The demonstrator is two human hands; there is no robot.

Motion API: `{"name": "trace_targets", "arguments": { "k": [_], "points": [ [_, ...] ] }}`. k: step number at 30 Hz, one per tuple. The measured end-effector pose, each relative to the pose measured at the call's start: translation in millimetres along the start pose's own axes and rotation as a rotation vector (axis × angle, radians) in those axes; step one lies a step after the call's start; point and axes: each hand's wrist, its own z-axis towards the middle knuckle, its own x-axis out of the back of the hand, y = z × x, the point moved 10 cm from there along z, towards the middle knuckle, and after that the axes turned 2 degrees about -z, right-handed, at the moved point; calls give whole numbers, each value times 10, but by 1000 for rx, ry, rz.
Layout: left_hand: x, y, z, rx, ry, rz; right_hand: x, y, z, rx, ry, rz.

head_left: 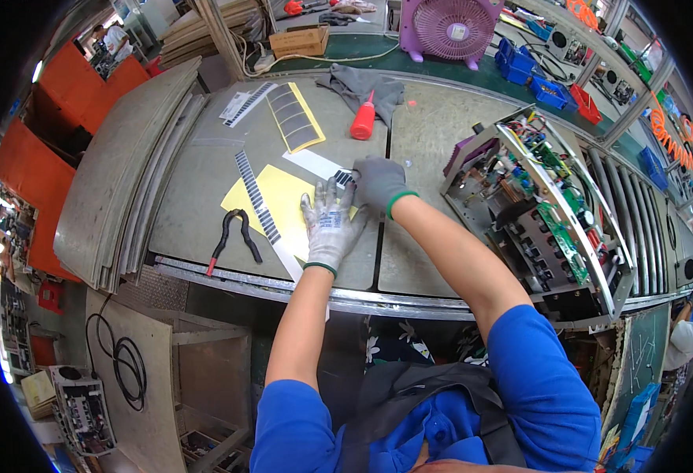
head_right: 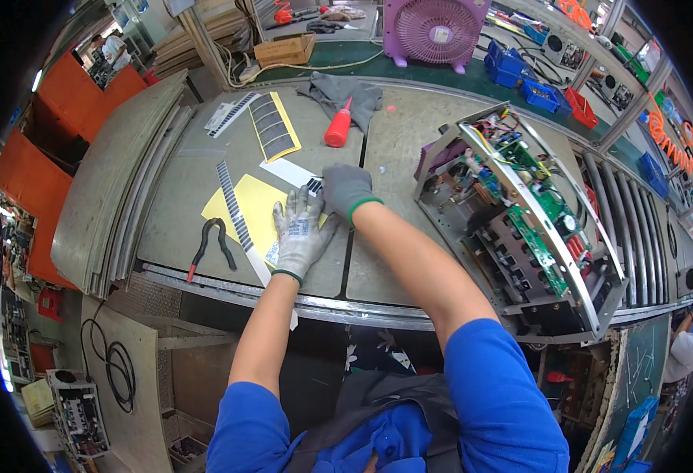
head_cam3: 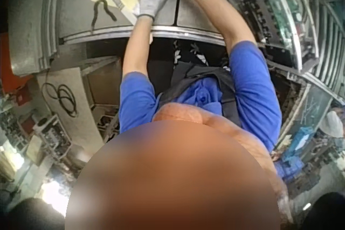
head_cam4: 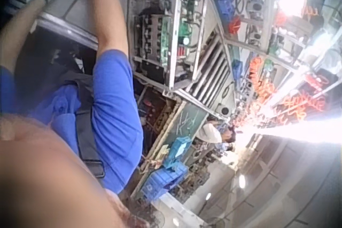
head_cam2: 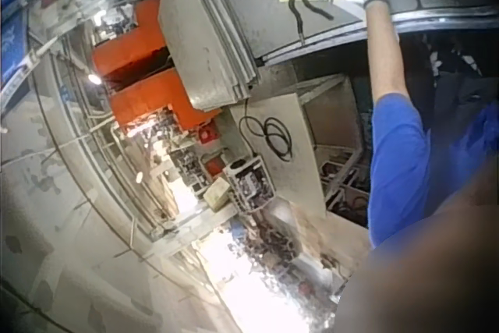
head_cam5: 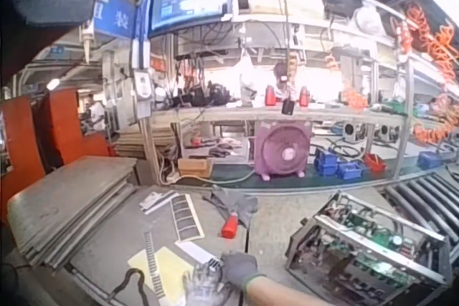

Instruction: The person is assembling an electronic component, using tools to secure wires and parts inside a metal chassis.

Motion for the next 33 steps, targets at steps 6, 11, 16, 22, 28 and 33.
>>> {"name": "trace_targets", "arguments": {
  "k": [6,11,16,22,28,33],
  "points": [
    [-19,-35,27,31,-61,-43,-85,-164,240,59,-11,-156],
    [49,4,7,14,-26,-70,-33,-174,256,48,-99,-236],
    [15,-5,20,20,-42,-51,-37,-225,229,75,-108,-232],
    [63,11,43,17,-52,-53,-166,-126,279,33,-64,-145],
    [0,-42,12,20,-22,-38,-173,91,155,-66,91,505],
    [-250,-34,7,-88,-124,208,-85,92,-1048,20,35,1028]
  ]
}}
